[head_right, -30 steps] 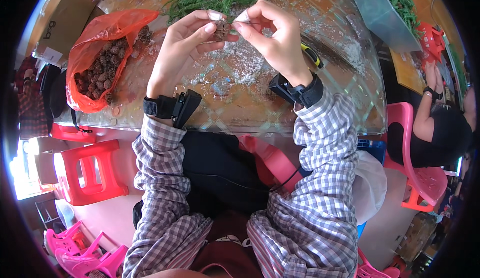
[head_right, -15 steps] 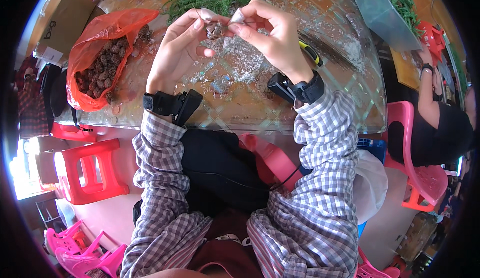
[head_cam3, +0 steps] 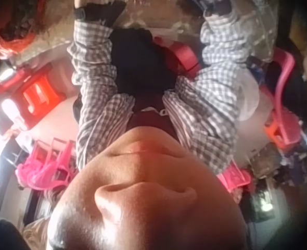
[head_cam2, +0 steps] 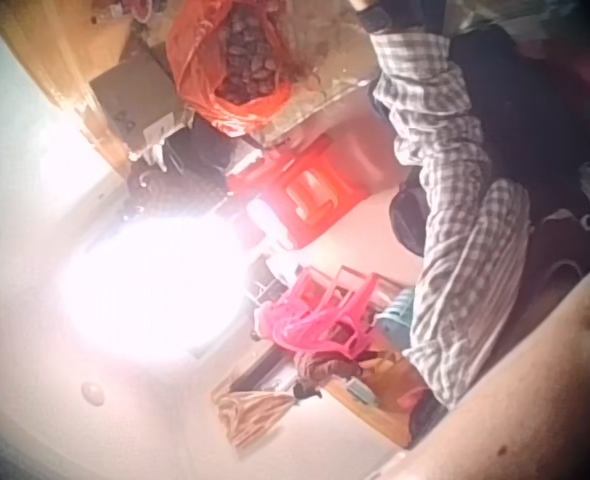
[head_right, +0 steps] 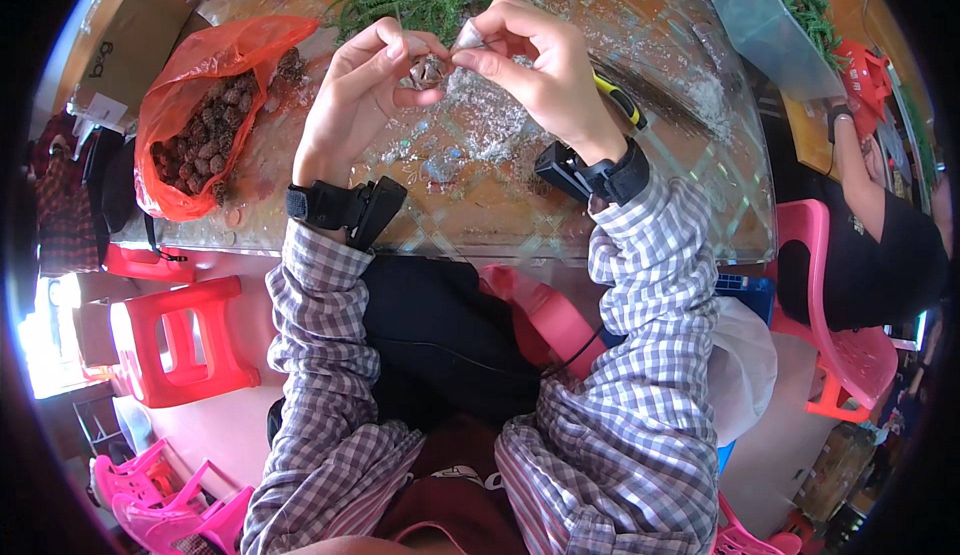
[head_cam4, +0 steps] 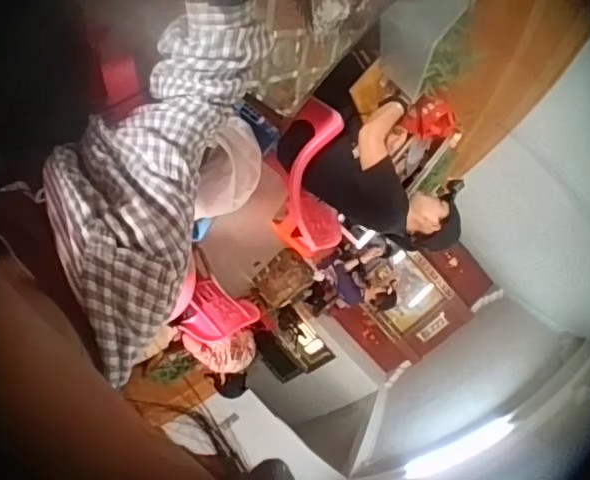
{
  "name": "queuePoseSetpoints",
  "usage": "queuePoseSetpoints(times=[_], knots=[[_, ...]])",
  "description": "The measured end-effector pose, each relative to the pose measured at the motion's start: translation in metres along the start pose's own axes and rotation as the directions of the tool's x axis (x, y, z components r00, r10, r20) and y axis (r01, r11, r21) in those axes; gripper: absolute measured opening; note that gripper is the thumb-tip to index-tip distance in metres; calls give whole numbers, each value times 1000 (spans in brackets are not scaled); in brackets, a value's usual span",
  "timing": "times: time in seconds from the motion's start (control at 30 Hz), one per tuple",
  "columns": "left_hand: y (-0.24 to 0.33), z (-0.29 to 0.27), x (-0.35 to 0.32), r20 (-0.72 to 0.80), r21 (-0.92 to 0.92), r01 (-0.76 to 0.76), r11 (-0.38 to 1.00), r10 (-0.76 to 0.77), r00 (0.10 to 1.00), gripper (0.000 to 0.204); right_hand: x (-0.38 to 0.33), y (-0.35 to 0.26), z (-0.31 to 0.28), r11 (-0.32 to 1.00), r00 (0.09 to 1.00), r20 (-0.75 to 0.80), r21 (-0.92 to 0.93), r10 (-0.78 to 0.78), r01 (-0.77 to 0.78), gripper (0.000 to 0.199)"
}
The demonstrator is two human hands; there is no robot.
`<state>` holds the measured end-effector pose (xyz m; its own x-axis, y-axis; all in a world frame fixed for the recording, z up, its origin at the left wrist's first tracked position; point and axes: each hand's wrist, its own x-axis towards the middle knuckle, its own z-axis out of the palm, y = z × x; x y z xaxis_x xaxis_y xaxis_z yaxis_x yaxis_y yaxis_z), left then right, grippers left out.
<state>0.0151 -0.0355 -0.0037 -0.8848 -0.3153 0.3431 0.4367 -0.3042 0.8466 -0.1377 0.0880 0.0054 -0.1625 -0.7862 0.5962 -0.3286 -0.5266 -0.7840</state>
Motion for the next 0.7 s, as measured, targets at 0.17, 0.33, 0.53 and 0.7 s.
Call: queuePoseSetpoints(times=[0.17,0.33,0.53,0.7], knots=[[5,7,1,-108,214,92,972,-70,992,10,1,2,1,988,999,7,-153,-38,39,5],[8,15,4,-268,495,223,840,-97,959,13,5,3,-4,918,995,52,-386,-81,95,6],[-5,18,9,-208,324,-39,945,111,972,27,5,5,-8,935,995,-64,-352,-73,46,7],[-5,13,6,-268,54,-105,993,115,957,39,2,-4,4,987,973,-168,-3,156,-159,17]])
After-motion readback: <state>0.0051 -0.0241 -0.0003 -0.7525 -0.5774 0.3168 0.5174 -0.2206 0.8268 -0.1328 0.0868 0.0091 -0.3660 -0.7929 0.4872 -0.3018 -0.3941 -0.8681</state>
